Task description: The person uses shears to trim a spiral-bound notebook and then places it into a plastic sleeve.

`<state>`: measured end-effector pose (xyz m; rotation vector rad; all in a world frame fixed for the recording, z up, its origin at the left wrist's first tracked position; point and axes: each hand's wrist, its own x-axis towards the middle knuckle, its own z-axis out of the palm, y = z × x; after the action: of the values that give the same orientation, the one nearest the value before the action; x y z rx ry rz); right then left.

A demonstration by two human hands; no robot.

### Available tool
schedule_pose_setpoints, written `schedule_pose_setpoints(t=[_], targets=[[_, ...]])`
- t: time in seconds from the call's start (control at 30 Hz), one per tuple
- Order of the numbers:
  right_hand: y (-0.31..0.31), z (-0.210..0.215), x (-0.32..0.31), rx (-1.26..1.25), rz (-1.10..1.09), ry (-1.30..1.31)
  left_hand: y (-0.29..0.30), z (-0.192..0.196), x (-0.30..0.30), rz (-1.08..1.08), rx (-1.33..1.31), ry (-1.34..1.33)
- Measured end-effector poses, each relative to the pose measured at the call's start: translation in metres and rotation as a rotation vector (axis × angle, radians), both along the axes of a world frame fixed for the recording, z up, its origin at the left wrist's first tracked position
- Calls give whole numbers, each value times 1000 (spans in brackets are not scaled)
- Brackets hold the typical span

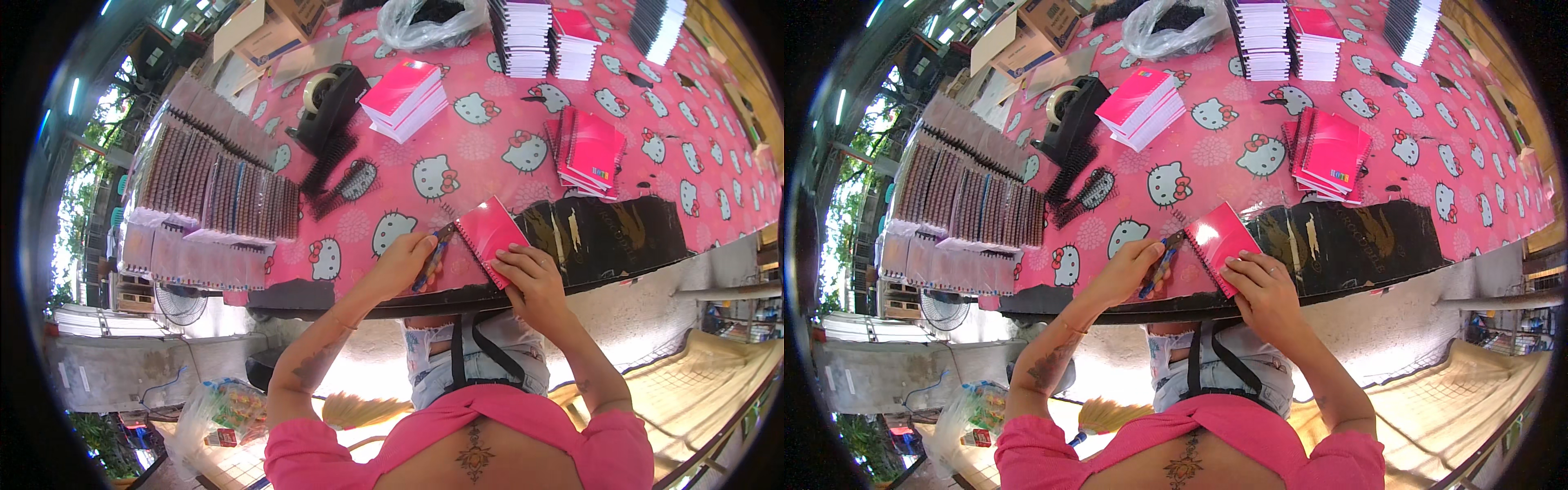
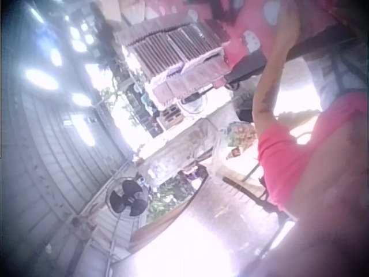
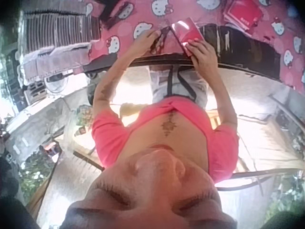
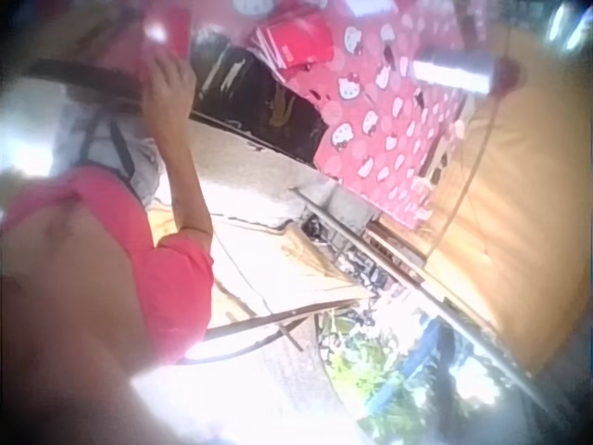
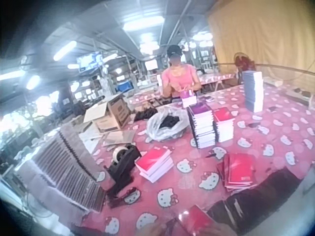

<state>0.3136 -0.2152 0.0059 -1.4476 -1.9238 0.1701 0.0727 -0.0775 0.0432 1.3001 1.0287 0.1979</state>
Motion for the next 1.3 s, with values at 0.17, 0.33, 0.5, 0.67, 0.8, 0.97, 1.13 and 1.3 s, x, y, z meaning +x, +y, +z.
schedule_pose_setpoints(t=[0.17,0.33,0.5,0.67,0.8,0.97,1.13,1.3], targets=[[-1,-1,1,3,-14,-4,-1,5,1,164,-268,-109],[-1,-1,0,4,-13,-7,1,-4,-6,139,-293,-147],[0,-1,0,-3,-10,-9,-3,3,-1,82,-221,-71],[0,4,0,-2,-4,-24,-48,4,25,-409,1370,807],[-2,4,8,0,-45,-38,-7,25,5,-366,973,526],[5,42,37,42,-195,455,5,-11,-45,-182,1399,667],[37,66,106,330,-432,577,-1,-29,-34,-53,1470,608],[62,61,138,656,-477,378,-6,-35,-27,18,1486,604]])
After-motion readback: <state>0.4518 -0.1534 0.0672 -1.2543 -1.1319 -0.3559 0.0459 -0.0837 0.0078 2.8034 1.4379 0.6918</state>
